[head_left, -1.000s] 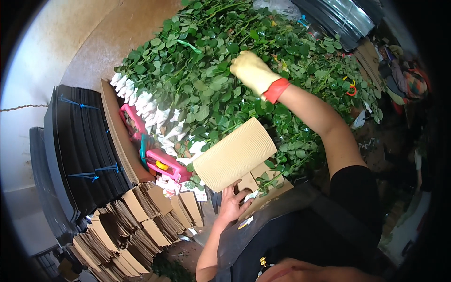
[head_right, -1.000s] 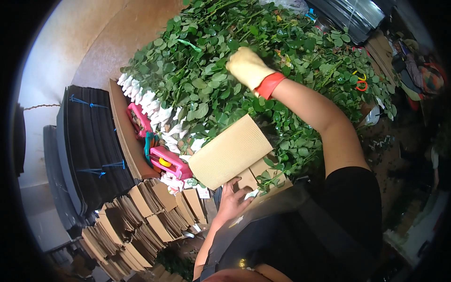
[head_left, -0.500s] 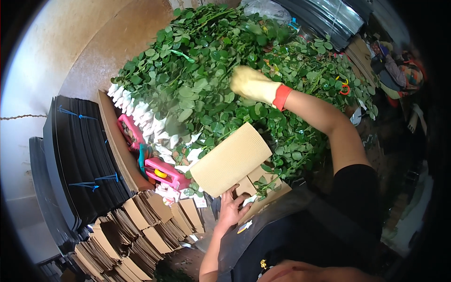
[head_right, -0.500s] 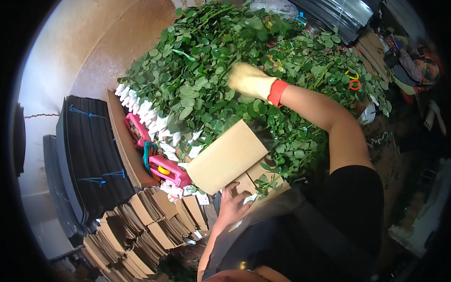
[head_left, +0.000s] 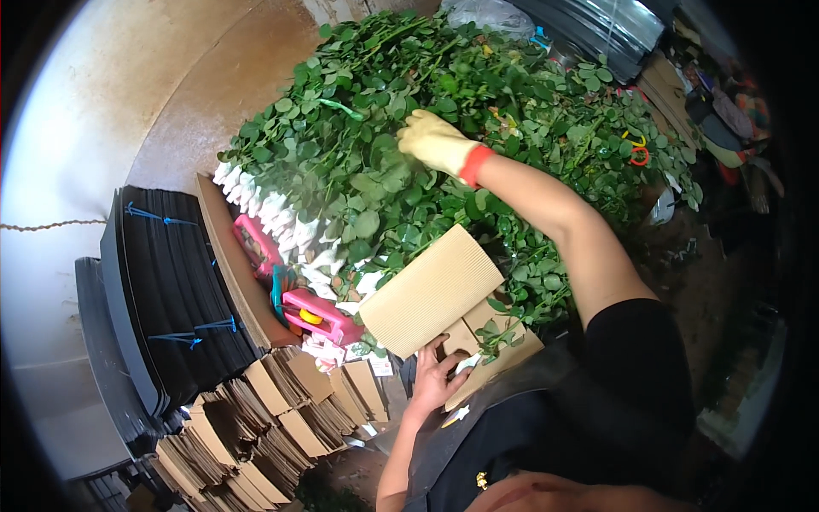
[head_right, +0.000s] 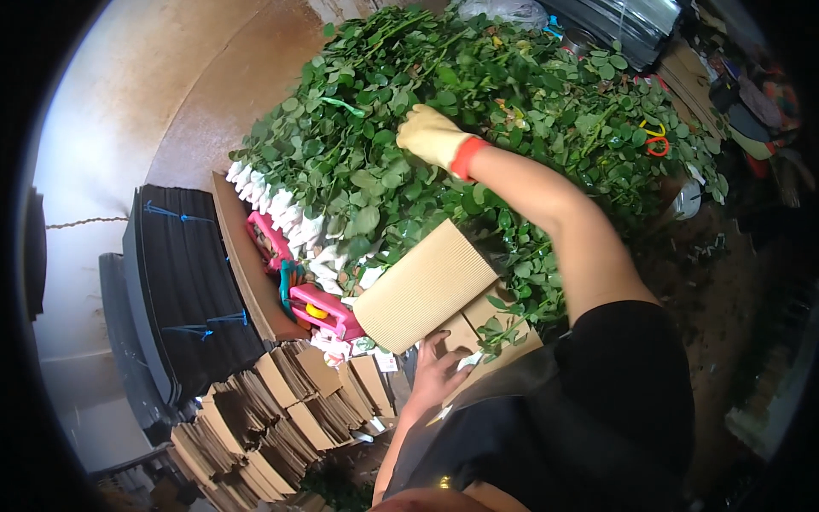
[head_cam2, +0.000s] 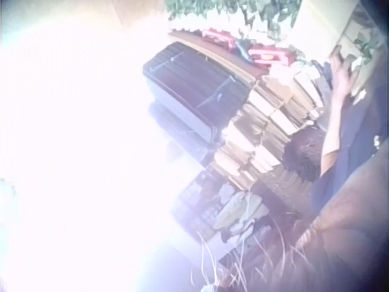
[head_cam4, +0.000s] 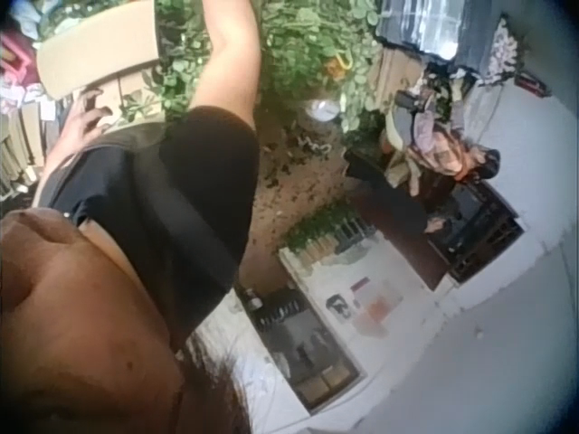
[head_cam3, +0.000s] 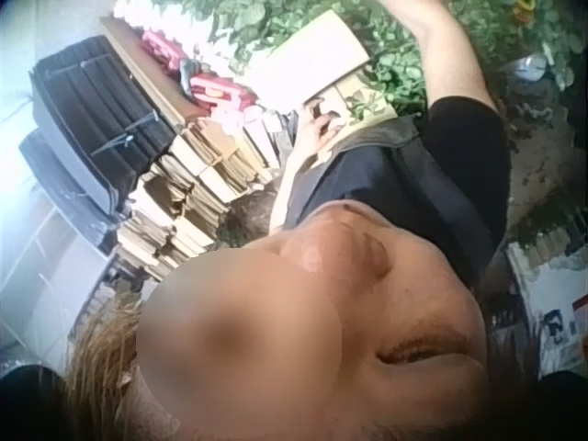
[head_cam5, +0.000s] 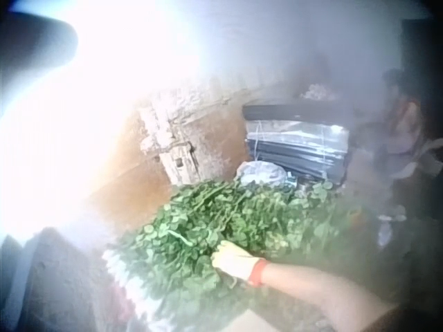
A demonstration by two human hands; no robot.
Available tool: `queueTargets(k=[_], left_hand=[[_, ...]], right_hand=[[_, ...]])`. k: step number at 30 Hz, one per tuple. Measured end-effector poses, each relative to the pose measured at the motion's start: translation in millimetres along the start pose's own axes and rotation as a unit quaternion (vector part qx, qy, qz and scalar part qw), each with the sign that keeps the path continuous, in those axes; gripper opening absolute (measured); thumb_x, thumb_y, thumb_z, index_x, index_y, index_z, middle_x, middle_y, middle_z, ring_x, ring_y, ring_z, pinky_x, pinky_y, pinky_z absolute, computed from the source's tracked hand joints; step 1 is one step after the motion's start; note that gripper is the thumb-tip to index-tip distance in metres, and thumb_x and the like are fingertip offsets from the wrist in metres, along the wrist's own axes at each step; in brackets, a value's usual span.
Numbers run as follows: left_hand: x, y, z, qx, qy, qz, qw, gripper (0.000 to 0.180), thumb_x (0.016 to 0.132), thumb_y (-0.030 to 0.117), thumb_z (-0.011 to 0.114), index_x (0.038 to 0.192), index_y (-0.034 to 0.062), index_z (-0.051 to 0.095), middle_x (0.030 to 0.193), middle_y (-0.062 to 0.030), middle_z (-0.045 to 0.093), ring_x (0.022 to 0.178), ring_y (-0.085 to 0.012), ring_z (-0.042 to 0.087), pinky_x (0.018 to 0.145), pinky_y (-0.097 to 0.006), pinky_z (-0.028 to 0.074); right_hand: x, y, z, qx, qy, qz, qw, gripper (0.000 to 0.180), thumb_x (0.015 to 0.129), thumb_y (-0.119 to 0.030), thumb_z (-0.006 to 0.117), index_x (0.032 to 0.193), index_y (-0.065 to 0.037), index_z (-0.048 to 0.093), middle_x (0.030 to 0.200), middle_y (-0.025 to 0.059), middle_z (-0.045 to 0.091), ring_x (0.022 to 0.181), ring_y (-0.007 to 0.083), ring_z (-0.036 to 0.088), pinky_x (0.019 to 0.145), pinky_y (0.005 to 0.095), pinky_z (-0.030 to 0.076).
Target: The person places a bunch of roses into a cardboard sleeve, folds the cardboard over the flowers, and uses a handheld stapler to secure the wrap.
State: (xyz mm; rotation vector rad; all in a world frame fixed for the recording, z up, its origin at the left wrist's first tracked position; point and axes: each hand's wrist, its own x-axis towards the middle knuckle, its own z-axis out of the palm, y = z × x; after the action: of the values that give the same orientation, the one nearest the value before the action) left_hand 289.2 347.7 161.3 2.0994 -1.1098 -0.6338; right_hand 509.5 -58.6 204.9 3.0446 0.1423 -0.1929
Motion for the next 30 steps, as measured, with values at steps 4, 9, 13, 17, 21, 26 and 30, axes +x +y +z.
queueTargets(k=[4,9,13,17,21,26,30], left_hand=[[-1,-3,8,-0.016,0.001,0.002,1.000,0.030,0.081,0.023,0.087,0.109,0.0160,0.081,0.140,-0.0216,0.051,0.135,-0.0420,0.047,0.111,-0.051,0.040],[0,0,7,-0.020,0.005,0.002,1.000,0.031,0.080,0.023,0.087,0.109,0.0139,0.080,0.139,-0.0235,0.053,0.133,-0.0432,0.048,0.110,-0.052,0.041],[0,2,3,-0.006,0.010,0.003,1.000,0.030,0.081,0.024,0.086,0.108,0.0135,0.080,0.140,-0.0230,0.053,0.131,-0.0422,0.049,0.109,-0.050,0.042],[-1,4,2,-0.002,0.004,0.005,1.000,0.029,0.082,0.023,0.086,0.109,0.0149,0.080,0.138,-0.0221,0.052,0.131,-0.0417,0.049,0.108,-0.049,0.044],[0,4,-1,-0.002,0.008,0.020,1.000,0.032,0.082,0.023,0.086,0.113,0.0187,0.081,0.139,-0.0217,0.052,0.130,-0.0420,0.048,0.108,-0.049,0.044],[-6,-5,5,0.014,0.009,0.030,0.999,0.032,0.086,0.031,0.084,0.116,0.0195,0.083,0.140,-0.0213,0.054,0.131,-0.0420,0.049,0.114,-0.052,0.038],[-7,-3,6,0.051,0.001,0.062,0.997,0.034,0.088,0.031,0.081,0.120,0.0184,0.081,0.139,-0.0223,0.055,0.131,-0.0421,0.049,0.114,-0.053,0.038]], right_hand=[[-97,-12,19,-0.045,0.220,-0.098,0.969,0.017,0.087,-0.004,0.067,0.094,-0.014,0.079,0.127,0.0105,0.074,0.121,0.0235,0.067,0.118,0.0405,0.044],[-161,-12,30,0.076,0.003,-0.081,0.994,0.018,0.093,-0.010,0.066,0.107,-0.013,0.078,0.118,0.0139,0.076,0.105,0.0325,0.072,0.102,0.0399,0.057],[-157,-10,-65,0.225,-0.087,-0.003,0.971,0.024,0.099,-0.025,0.066,0.117,-0.012,0.076,0.110,0.0112,0.078,0.104,0.0285,0.073,0.092,0.0459,0.059],[-99,-14,-73,0.142,0.177,0.040,0.973,0.041,0.101,-0.025,0.067,0.139,-0.012,0.063,0.132,0.0169,0.069,0.126,0.0333,0.066,0.108,0.0435,0.053],[-44,-3,9,0.068,-0.053,0.041,0.995,0.033,0.097,-0.019,0.068,0.128,-0.008,0.069,0.139,0.0195,0.065,0.128,0.0322,0.064,0.108,0.0430,0.054],[-77,-8,-30,0.123,0.205,0.046,0.970,0.021,0.091,-0.005,0.070,0.111,-0.007,0.076,0.125,0.0108,0.072,0.119,0.0251,0.066,0.100,0.0366,0.057],[-201,-16,-109,0.142,0.370,-0.109,0.912,0.037,0.080,0.015,0.066,0.109,-0.006,0.074,0.114,0.0069,0.074,0.093,0.0213,0.071,0.086,0.0352,0.059]])
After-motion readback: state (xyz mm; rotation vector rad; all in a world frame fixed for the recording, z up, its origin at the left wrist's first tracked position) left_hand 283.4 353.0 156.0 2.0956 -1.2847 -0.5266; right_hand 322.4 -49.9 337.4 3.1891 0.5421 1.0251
